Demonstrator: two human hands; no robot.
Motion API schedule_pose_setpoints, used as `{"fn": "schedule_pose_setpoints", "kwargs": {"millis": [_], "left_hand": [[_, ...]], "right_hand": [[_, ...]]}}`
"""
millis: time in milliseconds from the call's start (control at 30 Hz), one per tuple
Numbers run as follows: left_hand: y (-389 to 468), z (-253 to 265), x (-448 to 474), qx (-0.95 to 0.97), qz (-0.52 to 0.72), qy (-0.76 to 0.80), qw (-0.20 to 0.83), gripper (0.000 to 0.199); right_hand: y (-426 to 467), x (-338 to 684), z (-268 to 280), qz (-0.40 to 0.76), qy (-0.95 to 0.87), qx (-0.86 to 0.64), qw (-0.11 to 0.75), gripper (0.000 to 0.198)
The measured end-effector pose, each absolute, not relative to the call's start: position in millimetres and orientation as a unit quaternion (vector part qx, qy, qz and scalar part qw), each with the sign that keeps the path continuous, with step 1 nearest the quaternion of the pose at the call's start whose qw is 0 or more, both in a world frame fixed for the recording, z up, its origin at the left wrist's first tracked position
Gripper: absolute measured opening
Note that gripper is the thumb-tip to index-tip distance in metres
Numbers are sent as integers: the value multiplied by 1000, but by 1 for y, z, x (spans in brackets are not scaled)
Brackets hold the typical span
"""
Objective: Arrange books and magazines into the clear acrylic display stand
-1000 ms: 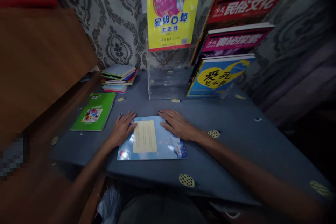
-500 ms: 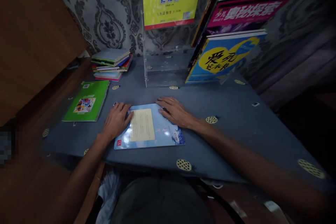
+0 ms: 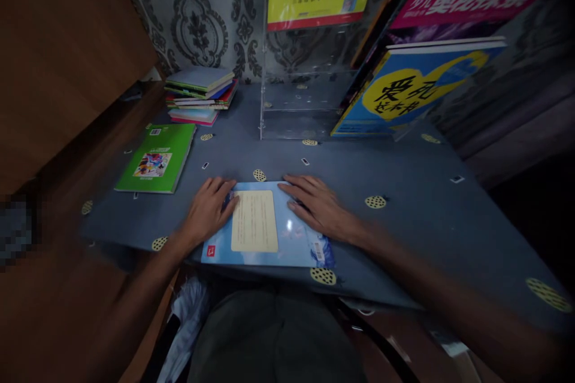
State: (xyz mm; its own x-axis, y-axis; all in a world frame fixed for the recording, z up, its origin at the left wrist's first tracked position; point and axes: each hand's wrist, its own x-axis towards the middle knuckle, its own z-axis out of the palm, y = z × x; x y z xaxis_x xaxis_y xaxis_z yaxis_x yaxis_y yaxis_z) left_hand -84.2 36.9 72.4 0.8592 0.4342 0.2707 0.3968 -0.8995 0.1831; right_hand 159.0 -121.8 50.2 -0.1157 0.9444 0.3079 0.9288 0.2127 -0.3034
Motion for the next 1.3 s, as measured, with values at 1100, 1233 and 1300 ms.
{"fn": "schedule_pose_setpoints", "kwargs": {"millis": [1100, 1233, 1300], "left_hand": [[4, 93, -162, 884, 196, 201, 375, 31], [2, 108, -128, 785, 276, 322, 451, 38], [3, 109, -109, 729, 310, 341, 506, 43]], "right_hand": [[-238, 138, 97, 197, -635, -654, 360, 36], [-210, 136, 121, 164, -518, -699, 464, 41], [-194, 135, 127, 153, -487, -694, 508, 43]]}}
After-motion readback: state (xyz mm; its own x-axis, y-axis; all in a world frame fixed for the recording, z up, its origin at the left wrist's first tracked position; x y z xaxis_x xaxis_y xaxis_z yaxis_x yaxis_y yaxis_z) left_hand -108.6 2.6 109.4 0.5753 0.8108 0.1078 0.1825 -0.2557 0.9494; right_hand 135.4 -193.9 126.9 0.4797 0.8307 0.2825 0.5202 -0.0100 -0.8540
